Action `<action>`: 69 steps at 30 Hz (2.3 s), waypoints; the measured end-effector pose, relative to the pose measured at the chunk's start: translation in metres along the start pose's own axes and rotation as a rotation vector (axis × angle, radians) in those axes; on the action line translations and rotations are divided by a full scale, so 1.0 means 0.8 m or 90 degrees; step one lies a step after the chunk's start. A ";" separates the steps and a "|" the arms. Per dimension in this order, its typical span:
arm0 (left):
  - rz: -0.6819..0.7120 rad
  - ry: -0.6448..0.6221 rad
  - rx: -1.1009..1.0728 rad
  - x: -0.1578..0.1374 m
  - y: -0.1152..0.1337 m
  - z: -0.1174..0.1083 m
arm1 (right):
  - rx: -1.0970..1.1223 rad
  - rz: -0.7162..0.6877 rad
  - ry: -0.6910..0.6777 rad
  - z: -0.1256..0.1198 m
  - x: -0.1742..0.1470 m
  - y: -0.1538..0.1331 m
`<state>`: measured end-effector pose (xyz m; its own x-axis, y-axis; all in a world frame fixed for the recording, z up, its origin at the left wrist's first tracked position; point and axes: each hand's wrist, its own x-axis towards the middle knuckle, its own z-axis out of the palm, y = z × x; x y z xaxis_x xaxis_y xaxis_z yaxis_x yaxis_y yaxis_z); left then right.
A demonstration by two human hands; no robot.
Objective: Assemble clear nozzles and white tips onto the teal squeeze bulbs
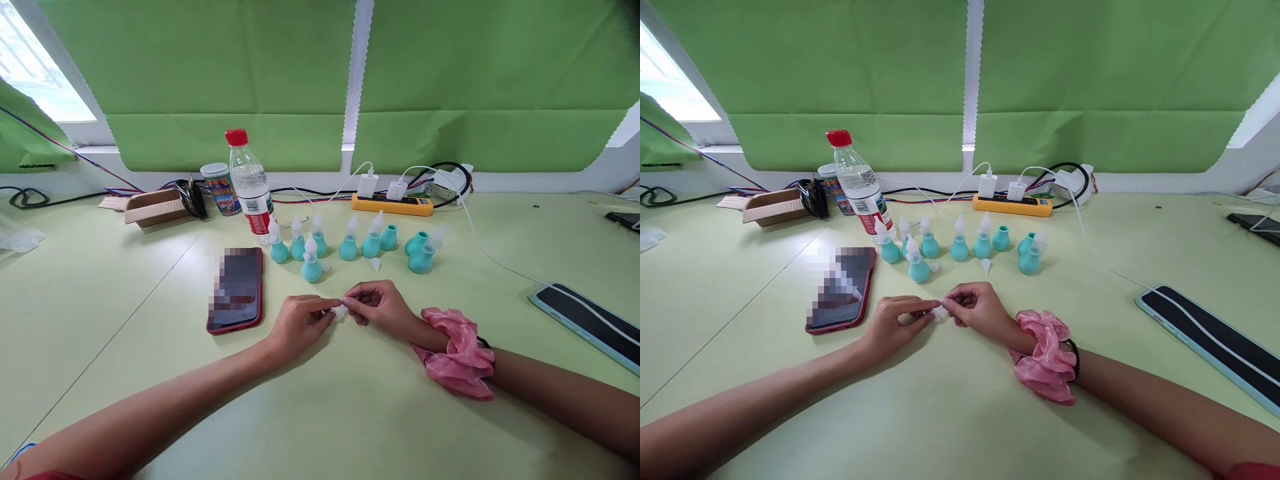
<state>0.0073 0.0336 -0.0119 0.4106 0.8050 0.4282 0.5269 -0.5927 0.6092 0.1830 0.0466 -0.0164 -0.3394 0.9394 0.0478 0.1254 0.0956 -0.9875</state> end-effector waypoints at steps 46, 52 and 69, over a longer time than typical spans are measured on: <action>-0.006 -0.050 0.062 -0.003 0.001 0.002 | -0.297 -0.214 -0.012 0.001 -0.011 0.002; 0.015 -0.045 0.088 -0.003 0.002 0.001 | -0.325 -0.240 -0.004 -0.001 -0.012 0.001; 0.105 -0.042 0.158 -0.006 -0.003 0.002 | -0.356 -0.243 0.117 -0.006 0.001 -0.001</action>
<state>0.0055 0.0312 -0.0166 0.5486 0.6991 0.4586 0.6117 -0.7095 0.3499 0.1875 0.0489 -0.0150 -0.2979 0.8420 0.4498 0.5069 0.5388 -0.6729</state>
